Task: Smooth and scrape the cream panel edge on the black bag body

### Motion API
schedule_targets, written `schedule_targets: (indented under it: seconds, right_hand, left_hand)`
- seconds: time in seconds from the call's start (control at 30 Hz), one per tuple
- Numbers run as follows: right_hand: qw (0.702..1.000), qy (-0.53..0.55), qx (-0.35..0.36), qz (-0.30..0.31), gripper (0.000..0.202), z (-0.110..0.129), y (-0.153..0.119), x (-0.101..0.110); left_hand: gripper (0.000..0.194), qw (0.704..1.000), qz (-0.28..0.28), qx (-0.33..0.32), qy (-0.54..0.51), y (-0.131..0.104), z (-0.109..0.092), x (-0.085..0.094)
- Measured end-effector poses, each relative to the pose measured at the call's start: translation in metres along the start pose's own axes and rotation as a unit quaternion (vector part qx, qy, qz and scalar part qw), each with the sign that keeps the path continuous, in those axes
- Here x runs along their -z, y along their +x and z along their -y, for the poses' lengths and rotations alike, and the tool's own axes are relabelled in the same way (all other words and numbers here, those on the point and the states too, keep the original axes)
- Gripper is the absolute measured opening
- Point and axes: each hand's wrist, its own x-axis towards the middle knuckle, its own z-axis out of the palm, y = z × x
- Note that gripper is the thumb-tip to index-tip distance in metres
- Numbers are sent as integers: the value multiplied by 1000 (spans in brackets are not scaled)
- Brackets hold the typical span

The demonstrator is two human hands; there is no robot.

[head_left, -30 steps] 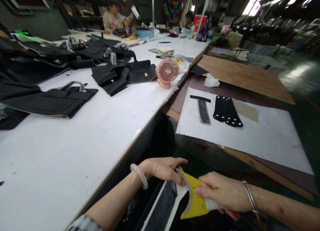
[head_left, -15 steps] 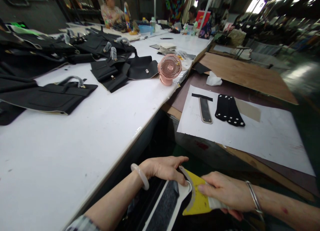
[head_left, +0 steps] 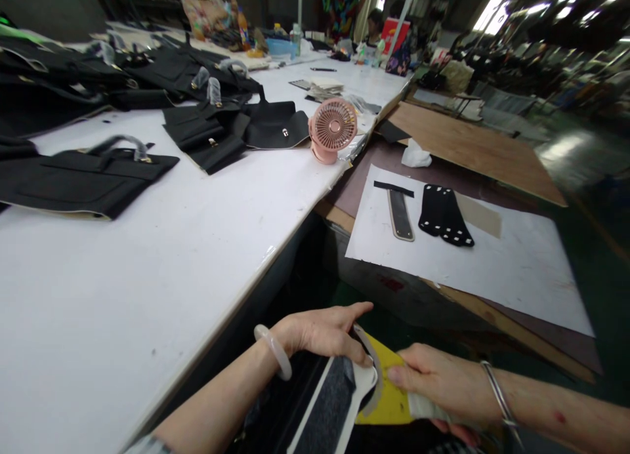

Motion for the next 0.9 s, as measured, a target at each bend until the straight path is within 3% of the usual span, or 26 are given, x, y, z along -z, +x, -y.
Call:
schedule_targets:
  seconds: [0.3,0.47,0.7,0.9]
  right_hand:
    - [999,47,-5,-16,32,-4,4,-10]
    - [998,65,-6,-9,33,-2,4,-10]
    - [992,121,-37,-19,29,-3,5,-20]
    - [998,69,-3,-9,33,1,6,-10]
  left_hand:
    - [114,994,15,-17,-105,4,6,-5]
    - [112,992,1,-61,-112,6,10,-7]
    - [110,990,-13,-73,-124,2,8,-9]
    - [101,983,-14,-66,-168,4,12,-10]
